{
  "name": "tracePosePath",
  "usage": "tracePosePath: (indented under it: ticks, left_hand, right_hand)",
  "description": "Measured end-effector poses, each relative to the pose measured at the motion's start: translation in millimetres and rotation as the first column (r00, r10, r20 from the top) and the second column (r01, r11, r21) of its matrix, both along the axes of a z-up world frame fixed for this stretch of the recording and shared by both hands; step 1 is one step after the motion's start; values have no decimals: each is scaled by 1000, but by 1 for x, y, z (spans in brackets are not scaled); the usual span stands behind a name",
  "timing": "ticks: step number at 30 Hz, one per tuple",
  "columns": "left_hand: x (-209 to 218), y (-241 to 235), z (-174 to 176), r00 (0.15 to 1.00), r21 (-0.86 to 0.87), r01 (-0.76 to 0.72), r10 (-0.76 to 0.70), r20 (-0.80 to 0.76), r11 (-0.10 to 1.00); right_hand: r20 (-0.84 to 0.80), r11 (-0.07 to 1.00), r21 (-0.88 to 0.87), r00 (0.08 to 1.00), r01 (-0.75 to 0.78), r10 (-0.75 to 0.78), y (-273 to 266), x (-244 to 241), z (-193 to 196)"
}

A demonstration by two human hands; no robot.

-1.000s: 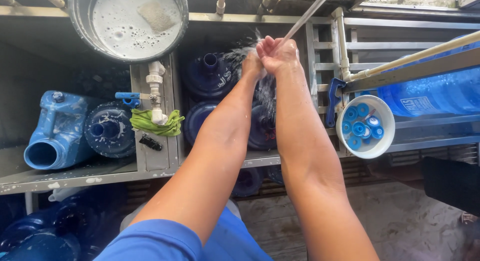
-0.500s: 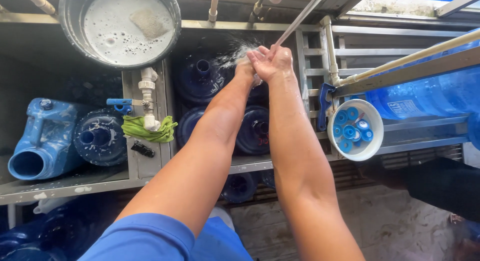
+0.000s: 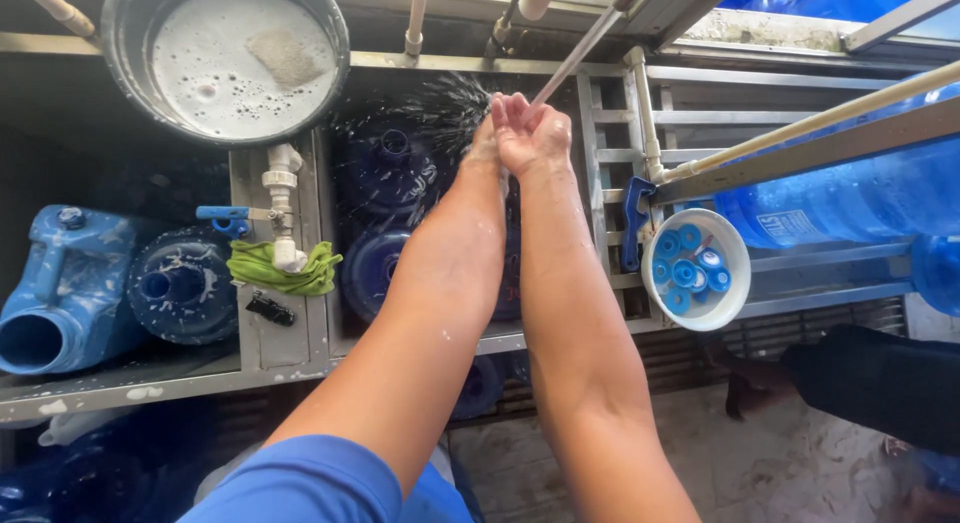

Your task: The person scrubs the exterior of a large blue water container with a sponge, then rinses it under a tap. They then rinse several smaller blue water jugs and place them in a sink. Finally, they rinse their hands and wash another large container.

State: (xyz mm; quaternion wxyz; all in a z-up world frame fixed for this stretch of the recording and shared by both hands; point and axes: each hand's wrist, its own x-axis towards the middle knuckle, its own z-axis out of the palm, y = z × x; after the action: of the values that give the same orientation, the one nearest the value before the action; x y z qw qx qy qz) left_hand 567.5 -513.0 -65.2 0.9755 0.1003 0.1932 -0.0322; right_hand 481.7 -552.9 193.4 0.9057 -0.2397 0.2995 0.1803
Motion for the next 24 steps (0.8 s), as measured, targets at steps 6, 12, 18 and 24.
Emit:
tracePosePath:
  ticks: [6, 12, 18, 24]
  left_hand:
    - [-162, 28, 128, 997, 8, -47, 47, -61, 999]
    - [-226, 43, 201, 872, 322, 93, 79, -484, 942]
    - [-233, 64, 80, 604, 449, 291, 202, -771, 845]
    - [-265, 84, 67, 659, 467, 185, 243, -712, 865]
  right_hand:
    - [-42, 999, 31, 998, -35, 37, 6, 29, -62]
    - [-122, 988, 148, 991, -37, 55, 17, 45, -107]
    - [-230, 996, 90, 973, 19, 3, 9, 30, -133]
    - [-306, 982, 149, 950, 116, -66, -1, 48, -148]
